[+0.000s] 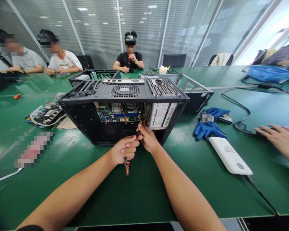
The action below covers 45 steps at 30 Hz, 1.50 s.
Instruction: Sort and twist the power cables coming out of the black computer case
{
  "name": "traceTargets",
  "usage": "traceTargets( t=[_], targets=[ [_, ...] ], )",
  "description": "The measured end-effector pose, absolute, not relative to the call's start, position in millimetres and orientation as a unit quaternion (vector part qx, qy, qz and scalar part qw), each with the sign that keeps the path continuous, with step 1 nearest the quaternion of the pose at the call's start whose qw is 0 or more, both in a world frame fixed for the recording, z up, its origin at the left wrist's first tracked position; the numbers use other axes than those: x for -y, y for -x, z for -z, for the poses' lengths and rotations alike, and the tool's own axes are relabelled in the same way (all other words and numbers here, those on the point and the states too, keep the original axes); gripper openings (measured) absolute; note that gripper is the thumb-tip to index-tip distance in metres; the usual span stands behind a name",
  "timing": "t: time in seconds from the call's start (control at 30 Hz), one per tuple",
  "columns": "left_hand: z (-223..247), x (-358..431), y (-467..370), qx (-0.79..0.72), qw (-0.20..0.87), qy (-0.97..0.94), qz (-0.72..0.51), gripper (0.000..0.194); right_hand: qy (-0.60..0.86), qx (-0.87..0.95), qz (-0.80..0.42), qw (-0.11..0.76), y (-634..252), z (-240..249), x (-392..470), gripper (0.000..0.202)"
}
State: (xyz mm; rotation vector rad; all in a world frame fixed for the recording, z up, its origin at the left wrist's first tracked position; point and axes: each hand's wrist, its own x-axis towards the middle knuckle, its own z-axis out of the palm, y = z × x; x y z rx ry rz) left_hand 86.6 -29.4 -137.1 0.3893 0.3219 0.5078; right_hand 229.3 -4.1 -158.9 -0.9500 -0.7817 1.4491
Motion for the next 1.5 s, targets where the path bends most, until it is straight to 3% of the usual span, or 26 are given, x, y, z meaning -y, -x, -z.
traceTargets(
  t=[0.17, 0.37, 0.83, 1.0, 1.27, 1.5],
  targets=[
    [142, 26, -87, -0.173, 0.937, -0.178, -0.244, 0.043, 0.407, 0.331, -0.627, 0.576, -229, 160, 4, 0.042],
    [143, 24, -90, -0.225, 0.919, -0.223, -0.235, 0.035, 0.434, 0.335, -0.608, 0.574, -229, 163, 2, 0.046],
    [130, 30, -97, -0.424, 0.757, -0.420, -0.266, 0.029, 0.445, 0.363, -0.593, 0.564, -229, 164, 1, 0.045],
    [131, 30, -99, -0.490, 0.637, -0.534, -0.263, 0.032, 0.450, 0.354, -0.596, 0.563, -228, 163, 1, 0.046],
    [112, 24, -91, -0.493, 0.357, -0.776, -0.167, 0.036, 0.440, 0.350, -0.601, 0.568, -229, 161, 2, 0.046],
    [110, 30, -92, -0.527, 0.178, -0.828, -0.067, 0.039, 0.437, 0.354, -0.597, 0.572, -230, 164, 1, 0.045]
  ],
)
